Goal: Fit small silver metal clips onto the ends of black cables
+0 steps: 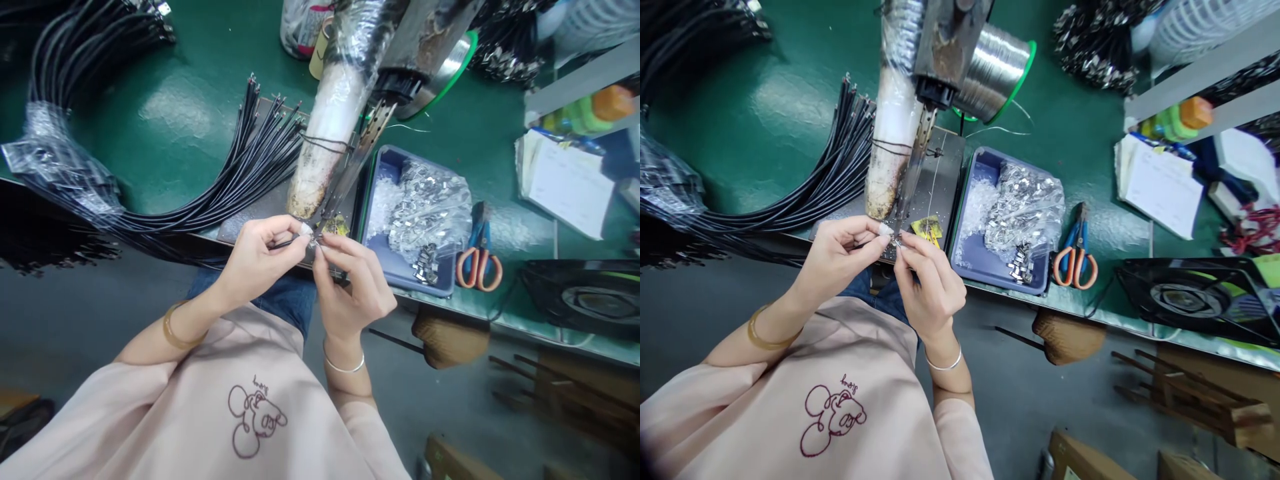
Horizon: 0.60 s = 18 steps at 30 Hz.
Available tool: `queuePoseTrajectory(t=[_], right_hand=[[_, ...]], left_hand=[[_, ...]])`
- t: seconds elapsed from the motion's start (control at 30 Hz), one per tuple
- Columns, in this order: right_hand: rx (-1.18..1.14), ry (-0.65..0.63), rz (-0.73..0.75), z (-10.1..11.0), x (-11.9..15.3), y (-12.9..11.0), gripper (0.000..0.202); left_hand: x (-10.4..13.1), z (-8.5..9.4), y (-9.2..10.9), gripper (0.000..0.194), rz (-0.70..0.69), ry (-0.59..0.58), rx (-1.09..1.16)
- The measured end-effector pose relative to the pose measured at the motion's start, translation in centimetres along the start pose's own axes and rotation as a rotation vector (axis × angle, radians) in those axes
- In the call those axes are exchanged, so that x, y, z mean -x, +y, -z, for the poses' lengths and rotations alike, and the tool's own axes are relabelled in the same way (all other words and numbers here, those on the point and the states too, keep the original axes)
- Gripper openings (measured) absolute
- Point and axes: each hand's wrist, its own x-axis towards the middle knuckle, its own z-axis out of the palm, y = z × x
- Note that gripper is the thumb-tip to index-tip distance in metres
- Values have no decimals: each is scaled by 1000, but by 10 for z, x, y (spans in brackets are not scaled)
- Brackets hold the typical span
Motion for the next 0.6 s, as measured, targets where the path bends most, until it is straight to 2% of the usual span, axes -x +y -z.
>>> queuePoseTrajectory(t=[0.2,0.4,0.6], right_hand=[[7,-42,-1,4,5,0,17],[-53,-42,-23,6,8,3,17],[-59,-53,-29,4,3,1,19]], left_hand=[[1,4,0,16,51,-81,15],[2,4,0,16,50,-93,-35],[1,1,0,15,34,-23,-18]])
